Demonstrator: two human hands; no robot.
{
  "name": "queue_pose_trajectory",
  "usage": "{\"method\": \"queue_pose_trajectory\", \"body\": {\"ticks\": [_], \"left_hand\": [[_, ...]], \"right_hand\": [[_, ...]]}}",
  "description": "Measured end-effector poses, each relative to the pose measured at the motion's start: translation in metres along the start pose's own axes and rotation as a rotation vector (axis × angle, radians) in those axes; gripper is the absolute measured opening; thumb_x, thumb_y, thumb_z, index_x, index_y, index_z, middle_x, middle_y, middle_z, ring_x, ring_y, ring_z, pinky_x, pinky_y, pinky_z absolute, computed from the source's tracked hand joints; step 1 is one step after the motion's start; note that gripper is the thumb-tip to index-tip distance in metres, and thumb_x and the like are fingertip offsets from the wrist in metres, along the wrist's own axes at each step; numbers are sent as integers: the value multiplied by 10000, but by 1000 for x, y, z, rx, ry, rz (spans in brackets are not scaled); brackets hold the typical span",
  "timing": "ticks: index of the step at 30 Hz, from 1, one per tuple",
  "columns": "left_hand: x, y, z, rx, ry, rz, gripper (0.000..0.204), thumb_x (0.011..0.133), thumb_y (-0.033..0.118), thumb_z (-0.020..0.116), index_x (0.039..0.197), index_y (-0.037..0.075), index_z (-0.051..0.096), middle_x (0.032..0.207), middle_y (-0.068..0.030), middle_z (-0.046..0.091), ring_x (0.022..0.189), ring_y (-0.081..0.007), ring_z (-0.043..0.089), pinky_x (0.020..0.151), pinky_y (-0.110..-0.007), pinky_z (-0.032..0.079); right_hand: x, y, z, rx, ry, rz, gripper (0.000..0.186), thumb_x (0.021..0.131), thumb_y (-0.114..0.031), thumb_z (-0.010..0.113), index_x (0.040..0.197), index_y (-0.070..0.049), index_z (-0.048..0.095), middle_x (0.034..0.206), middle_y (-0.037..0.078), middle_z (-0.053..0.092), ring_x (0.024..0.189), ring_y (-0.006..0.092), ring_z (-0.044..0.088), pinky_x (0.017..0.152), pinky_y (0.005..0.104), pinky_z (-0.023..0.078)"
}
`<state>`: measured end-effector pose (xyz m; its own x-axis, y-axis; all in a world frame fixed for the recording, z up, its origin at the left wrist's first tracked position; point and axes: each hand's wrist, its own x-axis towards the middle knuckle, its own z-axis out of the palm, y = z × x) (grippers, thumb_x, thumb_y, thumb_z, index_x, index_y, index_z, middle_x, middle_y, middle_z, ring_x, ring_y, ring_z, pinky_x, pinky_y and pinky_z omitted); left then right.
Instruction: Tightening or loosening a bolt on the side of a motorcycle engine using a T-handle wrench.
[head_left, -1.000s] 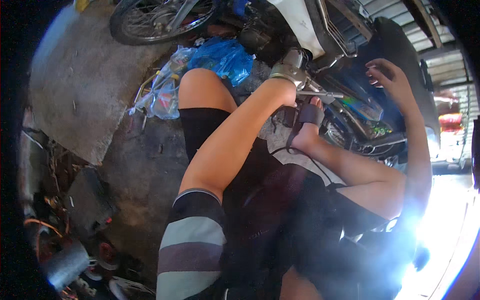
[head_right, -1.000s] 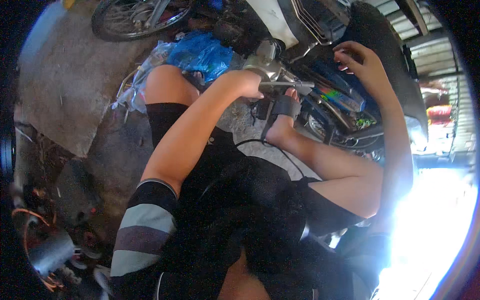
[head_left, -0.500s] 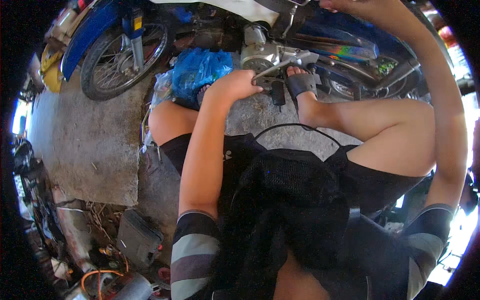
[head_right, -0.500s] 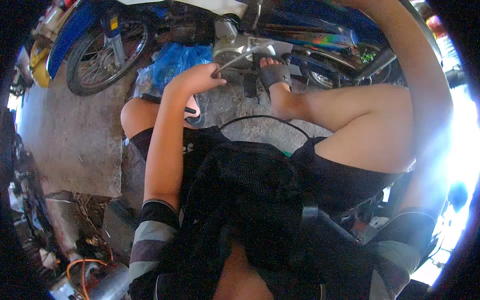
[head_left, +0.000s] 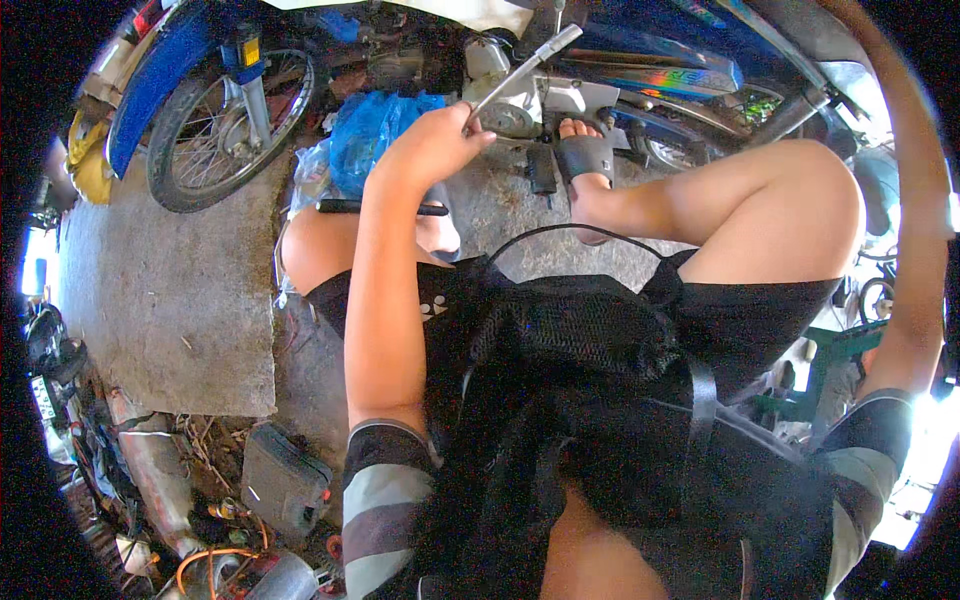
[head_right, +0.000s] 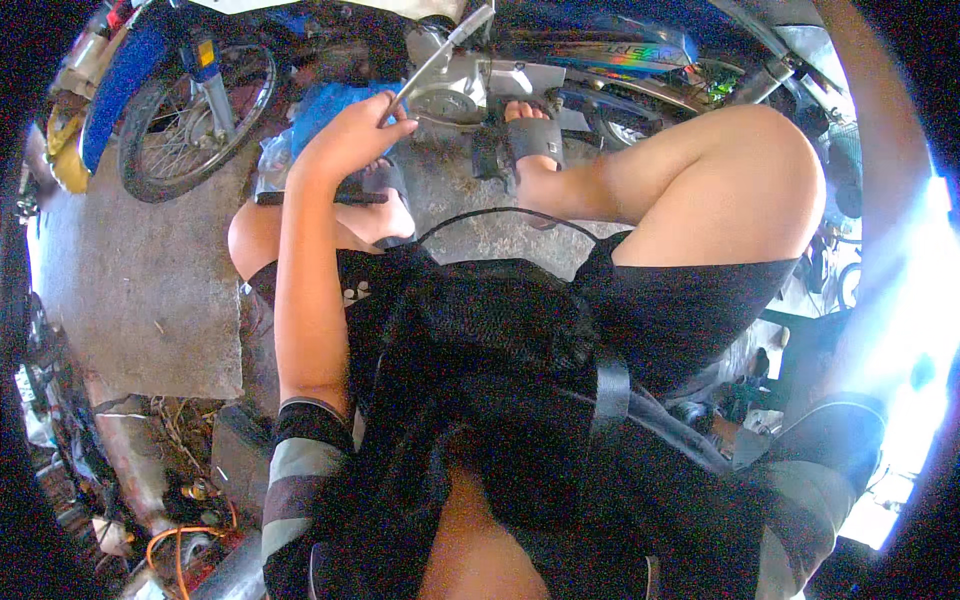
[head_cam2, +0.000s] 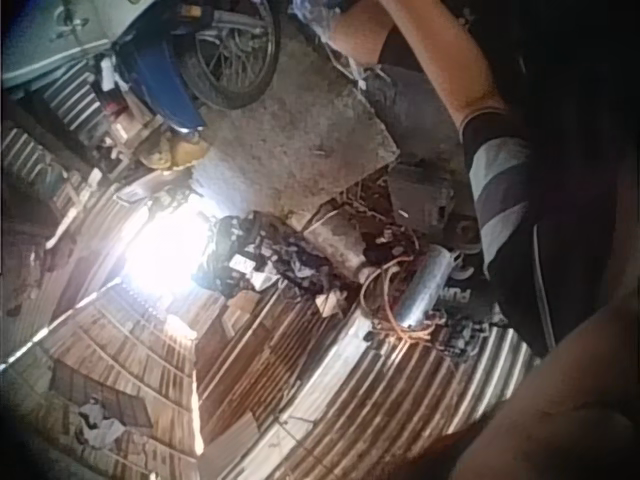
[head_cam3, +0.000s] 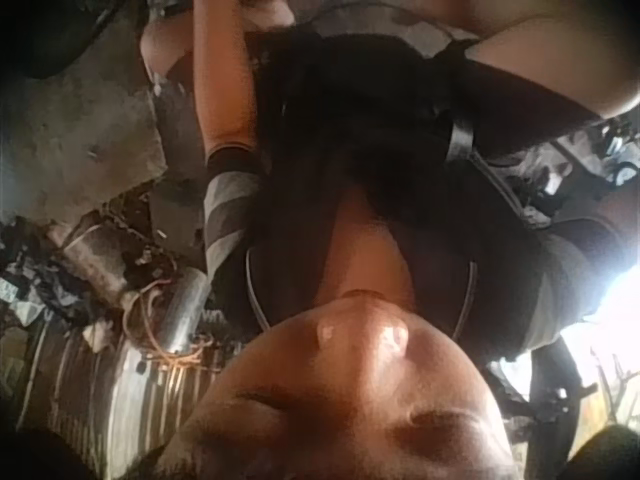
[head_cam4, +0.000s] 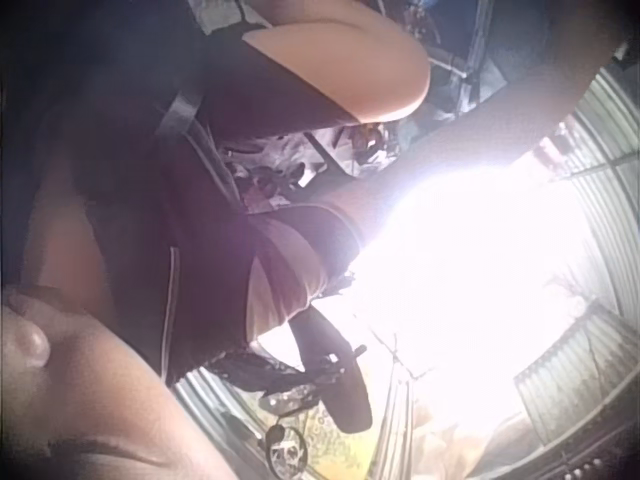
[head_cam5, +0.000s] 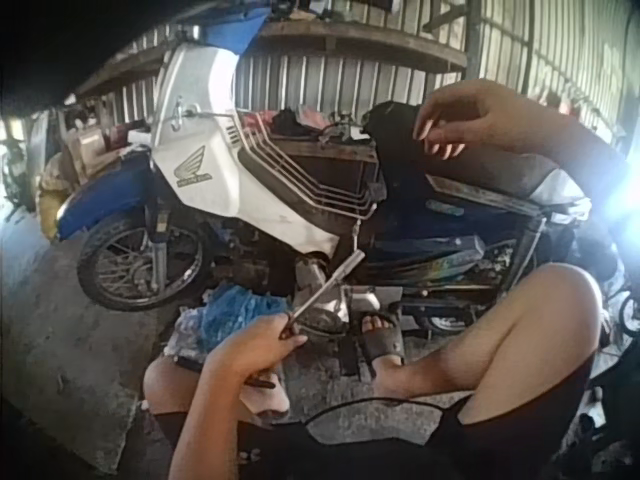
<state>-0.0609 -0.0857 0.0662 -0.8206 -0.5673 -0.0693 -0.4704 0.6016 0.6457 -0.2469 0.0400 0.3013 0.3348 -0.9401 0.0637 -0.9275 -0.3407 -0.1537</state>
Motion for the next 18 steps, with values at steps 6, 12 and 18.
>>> {"method": "queue_pose_trajectory", "body": {"ticks": [6, 12, 18], "left_hand": [[6, -3, 8, -7, 28, 46, 331, 789, 329, 589, 889, 16, 546, 800, -191, 604, 771, -333, 583, 696, -382, 435], [14, -2, 3, -54, 168, -38, 328, 779, 333, 598, 840, 16, 541, 743, -172, 593, 711, -313, 580, 638, -378, 447], [21, 2, 2, -112, 420, -20, 332, 763, 336, 617, 790, 15, 539, 657, -170, 584, 641, -331, 580, 581, -389, 448]], "right_hand": [[-28, 29, -14, 60, 130, 187, 187, 801, -142, 562, 952, -34, 587, 910, 68, 609, 840, 171, 582, 763, 297, 453], [-58, 43, 15, 178, 75, 338, 188, 782, -95, 576, 952, -14, 577, 941, 58, 601, 877, 148, 570, 790, 268, 433], [-70, 35, 36, 155, -16, 312, 182, 774, -92, 580, 939, -17, 581, 921, 65, 598, 875, 142, 569, 773, 274, 435]]}}
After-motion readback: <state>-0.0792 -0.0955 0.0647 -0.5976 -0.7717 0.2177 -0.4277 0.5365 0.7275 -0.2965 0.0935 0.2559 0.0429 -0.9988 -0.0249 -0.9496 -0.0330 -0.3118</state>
